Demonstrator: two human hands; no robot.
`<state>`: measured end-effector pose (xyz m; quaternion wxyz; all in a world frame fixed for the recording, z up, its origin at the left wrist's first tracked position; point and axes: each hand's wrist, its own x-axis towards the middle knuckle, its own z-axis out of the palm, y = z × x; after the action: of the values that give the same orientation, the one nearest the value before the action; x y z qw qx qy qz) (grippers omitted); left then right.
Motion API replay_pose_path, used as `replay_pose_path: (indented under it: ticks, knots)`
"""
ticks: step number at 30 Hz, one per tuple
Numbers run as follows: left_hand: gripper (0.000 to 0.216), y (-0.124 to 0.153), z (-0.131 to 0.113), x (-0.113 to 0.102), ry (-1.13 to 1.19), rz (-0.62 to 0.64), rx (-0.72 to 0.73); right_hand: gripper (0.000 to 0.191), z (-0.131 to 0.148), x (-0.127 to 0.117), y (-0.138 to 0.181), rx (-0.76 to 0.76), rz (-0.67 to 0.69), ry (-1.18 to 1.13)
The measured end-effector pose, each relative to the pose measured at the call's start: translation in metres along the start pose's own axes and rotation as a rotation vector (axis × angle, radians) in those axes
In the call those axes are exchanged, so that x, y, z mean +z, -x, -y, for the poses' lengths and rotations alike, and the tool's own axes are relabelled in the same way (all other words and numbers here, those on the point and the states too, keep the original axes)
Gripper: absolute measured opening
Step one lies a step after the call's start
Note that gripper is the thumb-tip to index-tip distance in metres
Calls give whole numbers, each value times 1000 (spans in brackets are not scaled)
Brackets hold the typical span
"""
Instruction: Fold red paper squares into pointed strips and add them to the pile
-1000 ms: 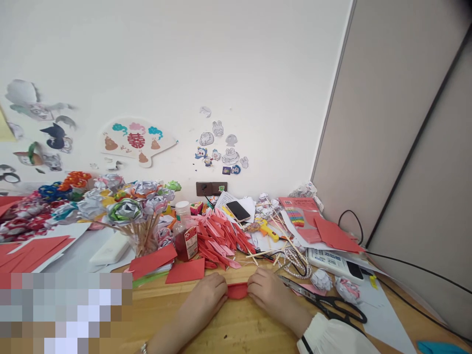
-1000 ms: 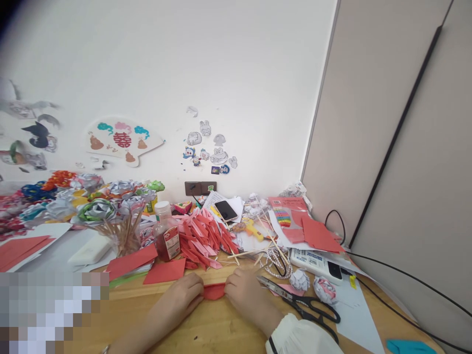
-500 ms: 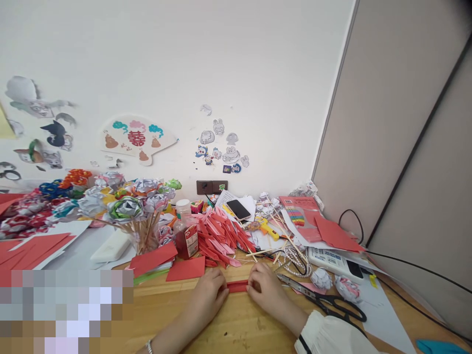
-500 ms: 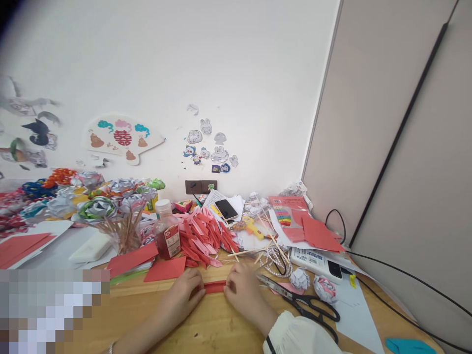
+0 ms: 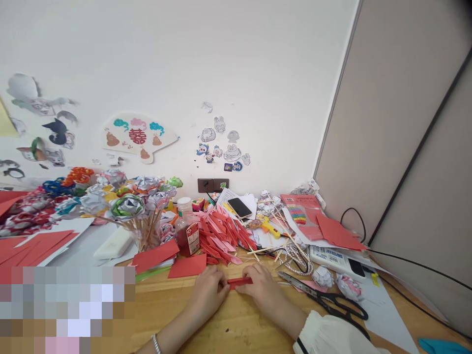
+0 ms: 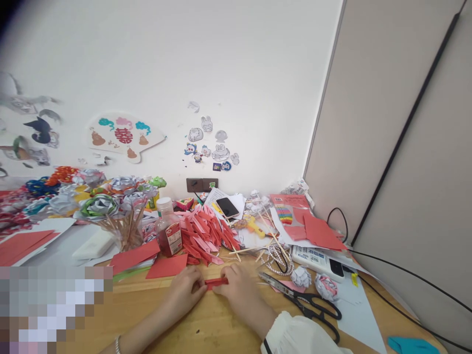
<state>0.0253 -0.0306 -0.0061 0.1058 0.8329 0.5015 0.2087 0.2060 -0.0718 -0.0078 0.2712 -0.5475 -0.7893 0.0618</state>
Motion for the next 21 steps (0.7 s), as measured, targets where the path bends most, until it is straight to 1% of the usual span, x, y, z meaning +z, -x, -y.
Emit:
replay_pose_path:
  ticks: [1, 3, 5, 8, 11, 12, 13, 15, 17, 19, 21]
  knots:
    - [9, 0, 0, 0, 8, 3, -7, 7, -1, -2, 2, -20, 9, 15]
    - [8, 0, 1, 0, 25, 8, -25, 8, -5, -8, 6, -111, 24, 59]
    - [7, 0, 2, -1, 38, 13, -45, 17, -12, -14, 12, -176, 15, 85]
    - [7, 1, 2, -3, 48, 18, -58, 23, -21, -21, 17, -208, 3, 91]
    - [5, 3, 3, -5, 30, -6, -30, 24, -22, -23, 18, -245, 3, 80]
    - [5, 4, 3, -5, 24, -22, 5, 23, -21, -23, 18, -265, 5, 81]
    - [10, 5, 3, -6, 16, -36, 58, 22, -19, -22, 17, -285, 9, 86]
    - [19, 7, 3, -5, -14, -57, 198, 20, -15, -22, 16, -319, 26, 105]
    - [19, 9, 3, -3, -81, -67, 335, 21, -12, -21, 15, -340, 49, 124]
    - [16, 9, 2, -1, -167, -81, 407, 23, -10, -21, 14, -344, 57, 142]
    - [14, 9, 2, 0, -221, -85, 441, 25, -10, -20, 13, -326, 45, 162]
